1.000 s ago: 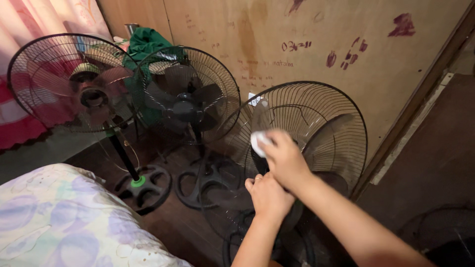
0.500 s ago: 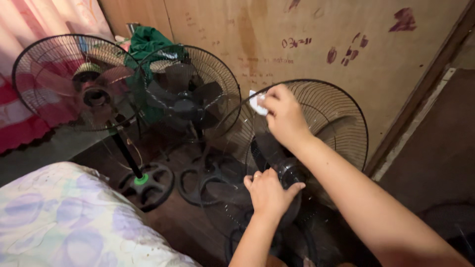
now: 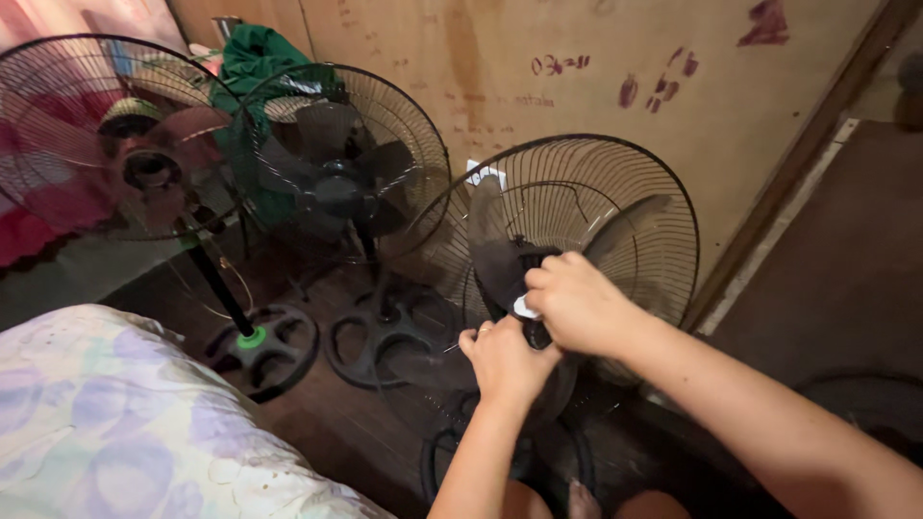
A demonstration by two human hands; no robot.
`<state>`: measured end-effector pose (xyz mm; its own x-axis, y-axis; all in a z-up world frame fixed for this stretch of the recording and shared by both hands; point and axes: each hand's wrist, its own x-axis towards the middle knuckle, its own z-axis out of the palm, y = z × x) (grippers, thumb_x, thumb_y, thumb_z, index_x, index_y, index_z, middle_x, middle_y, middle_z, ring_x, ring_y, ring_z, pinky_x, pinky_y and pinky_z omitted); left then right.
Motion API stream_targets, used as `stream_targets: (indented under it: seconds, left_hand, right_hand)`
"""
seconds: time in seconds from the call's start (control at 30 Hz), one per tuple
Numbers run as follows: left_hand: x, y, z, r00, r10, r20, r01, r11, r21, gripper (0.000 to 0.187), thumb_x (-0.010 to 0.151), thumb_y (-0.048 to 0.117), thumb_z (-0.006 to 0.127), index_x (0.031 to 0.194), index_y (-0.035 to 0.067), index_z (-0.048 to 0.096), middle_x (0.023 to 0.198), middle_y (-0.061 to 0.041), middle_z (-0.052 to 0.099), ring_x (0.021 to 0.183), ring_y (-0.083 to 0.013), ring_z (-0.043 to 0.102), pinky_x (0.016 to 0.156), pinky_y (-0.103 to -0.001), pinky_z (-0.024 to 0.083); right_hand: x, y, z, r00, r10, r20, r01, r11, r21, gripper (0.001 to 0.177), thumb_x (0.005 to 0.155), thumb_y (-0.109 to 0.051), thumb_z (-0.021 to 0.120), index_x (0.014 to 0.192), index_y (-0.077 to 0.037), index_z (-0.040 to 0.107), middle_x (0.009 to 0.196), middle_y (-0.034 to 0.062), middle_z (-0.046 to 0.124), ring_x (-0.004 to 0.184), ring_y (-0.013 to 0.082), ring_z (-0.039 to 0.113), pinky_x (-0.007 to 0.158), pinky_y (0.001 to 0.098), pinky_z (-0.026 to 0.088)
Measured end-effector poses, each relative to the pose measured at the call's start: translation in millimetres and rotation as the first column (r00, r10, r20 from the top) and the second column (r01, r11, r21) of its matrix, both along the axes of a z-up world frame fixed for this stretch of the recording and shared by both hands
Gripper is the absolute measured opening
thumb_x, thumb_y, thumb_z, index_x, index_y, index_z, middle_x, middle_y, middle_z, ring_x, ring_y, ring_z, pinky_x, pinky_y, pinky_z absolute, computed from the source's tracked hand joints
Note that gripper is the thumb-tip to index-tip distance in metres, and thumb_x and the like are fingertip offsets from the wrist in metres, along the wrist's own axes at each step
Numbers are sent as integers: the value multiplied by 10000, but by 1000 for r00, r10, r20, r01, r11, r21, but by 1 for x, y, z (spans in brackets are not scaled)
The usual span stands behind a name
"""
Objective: The person disassembles a standing electric fan by removing the front grille and fan blades, then wipes the blades with a tissue. They reassemble the fan by reattaching the blades and securing the front grille.
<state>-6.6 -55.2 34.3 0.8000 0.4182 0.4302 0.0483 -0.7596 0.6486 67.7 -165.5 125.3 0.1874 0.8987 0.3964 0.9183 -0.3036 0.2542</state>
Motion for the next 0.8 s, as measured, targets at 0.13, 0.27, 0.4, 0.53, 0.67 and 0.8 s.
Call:
stream_targets:
  seconds: [0.13,0.27,0.4,0.53,0.67,0.8]
  left_hand:
    - [4,-2,-7,998,31,46,-32,999,34,190,732,253,774,801,79,741,813,-119,742,908,-313,673,962,-507,379]
    - [5,4,1,997,33,74,-39,996,84,304,677,328,831,780,59,732,804,-149,732,888,-342,665,918,-499,379]
    - [-4,3,13,998,22,61,-25,998,57,583,591,497,910,866,13,737,810,-178,722,874,-346,658,908,-495,367]
    - [-9,-1,20,999,1,48,-4,999,51,662,608,563,903,955,21,745,818,-155,732,881,-328,657,916,-499,364]
    - [-10,-3,20,1000,-8,0,8,999,34,635,623,564,894,949,40,744,799,-146,727,892,-329,651,919,-510,355]
    - [-10,-6,20,1000,-10,27,9,999,38,596,614,550,903,897,52,738,792,-135,724,866,-328,650,907,-508,357]
  right_hand:
    - [-16,5,-8,993,88,-82,-94,993,-76,93,639,-183,729,665,-99,701,800,45,621,851,279,581,722,408,453]
    - [-4,-1,-11,995,91,-50,-86,992,91,94,635,-156,731,648,-83,674,784,80,604,822,302,581,697,442,465]
    - [29,-6,-12,986,-139,-87,161,924,347,108,691,-22,684,783,-68,716,862,100,641,909,325,604,801,423,510]
    - [60,4,-21,685,138,-715,457,682,570,189,859,-72,681,1039,-18,699,980,73,704,897,195,682,791,311,529]
    - [82,23,-26,192,320,-928,347,862,369,329,801,23,588,1113,-9,690,969,30,736,881,137,681,769,267,534]
    - [104,36,-4,19,70,-997,224,972,73,343,745,99,572,1081,76,637,853,68,678,748,164,628,630,301,486]
